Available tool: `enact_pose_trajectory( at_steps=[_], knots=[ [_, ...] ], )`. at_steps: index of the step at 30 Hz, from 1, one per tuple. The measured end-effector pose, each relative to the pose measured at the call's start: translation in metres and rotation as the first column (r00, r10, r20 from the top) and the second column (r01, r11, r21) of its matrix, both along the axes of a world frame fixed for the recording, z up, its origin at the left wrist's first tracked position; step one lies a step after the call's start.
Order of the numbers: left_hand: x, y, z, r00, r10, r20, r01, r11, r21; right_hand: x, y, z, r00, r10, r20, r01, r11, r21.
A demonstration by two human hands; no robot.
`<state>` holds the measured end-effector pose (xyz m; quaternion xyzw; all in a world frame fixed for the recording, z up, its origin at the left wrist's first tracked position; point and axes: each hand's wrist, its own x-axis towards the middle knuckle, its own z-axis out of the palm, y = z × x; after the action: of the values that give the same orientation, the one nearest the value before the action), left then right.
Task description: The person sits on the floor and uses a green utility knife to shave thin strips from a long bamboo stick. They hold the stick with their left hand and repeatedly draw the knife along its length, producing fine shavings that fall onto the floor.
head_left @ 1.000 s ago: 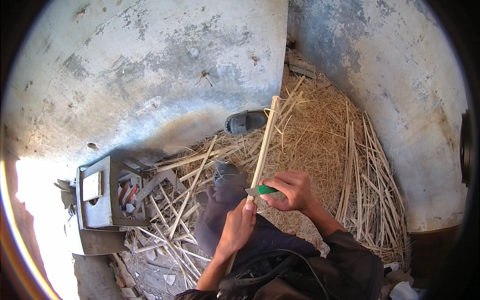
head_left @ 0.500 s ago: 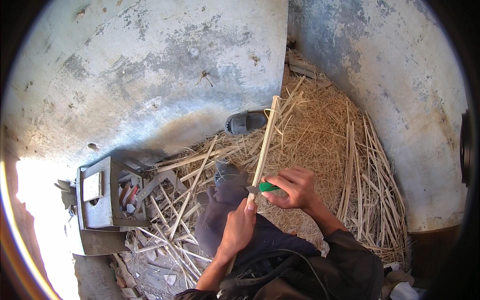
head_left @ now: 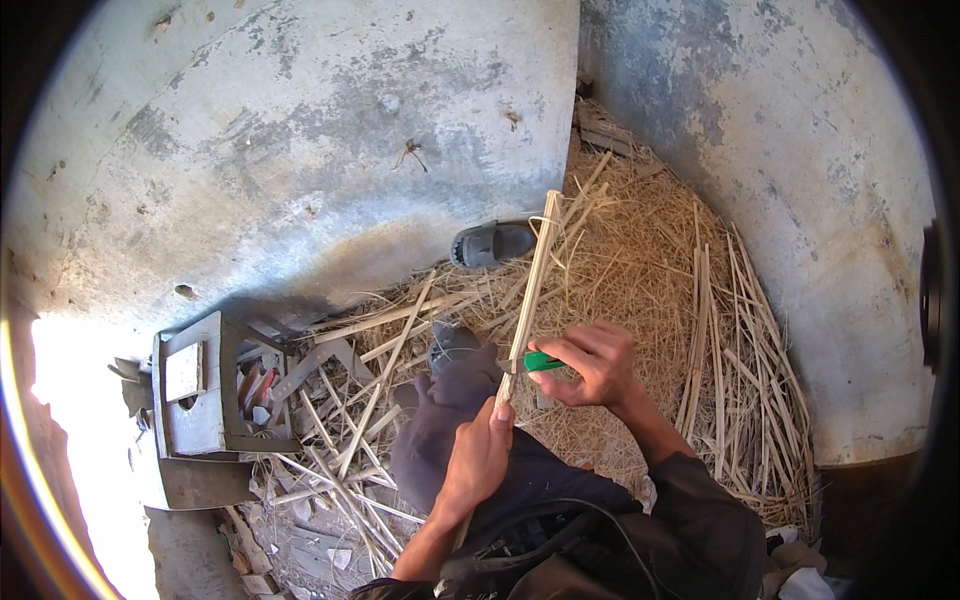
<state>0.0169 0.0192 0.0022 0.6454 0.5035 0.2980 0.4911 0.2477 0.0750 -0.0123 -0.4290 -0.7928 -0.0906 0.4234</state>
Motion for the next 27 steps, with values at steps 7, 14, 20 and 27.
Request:
enact_pose_trajectory(
  at_steps=[7, 14, 20, 27],
  knots=[
    [-0.002, 0.0, -0.002, 1.0, -0.005, -0.001, 0.005, 1.0, -0.008, 0.002, 0.007, 0.001, 1.0, 0.029, -0.001, -0.029, 0.999, 0.024],
    [-0.002, 0.0, -0.001, 1.0, -0.01, -0.003, 0.01, 1.0, -0.006, 0.005, 0.012, -0.001, 0.999, 0.006, -0.05, -0.005, 1.0, 0.011],
    [-0.002, -0.001, 0.001, 1.0, 0.001, -0.016, -0.001, 1.0, -0.005, 0.011, 0.022, 0.012, 0.999, -0.005, -0.042, 0.005, 1.0, 0.002],
    [-0.003, 0.0, 0.0, 1.0, 0.011, -0.018, -0.011, 1.0, 0.012, 0.012, 0.035, 0.012, 0.998, -0.002, -0.06, 0.005, 0.999, 0.044]
  ],
)
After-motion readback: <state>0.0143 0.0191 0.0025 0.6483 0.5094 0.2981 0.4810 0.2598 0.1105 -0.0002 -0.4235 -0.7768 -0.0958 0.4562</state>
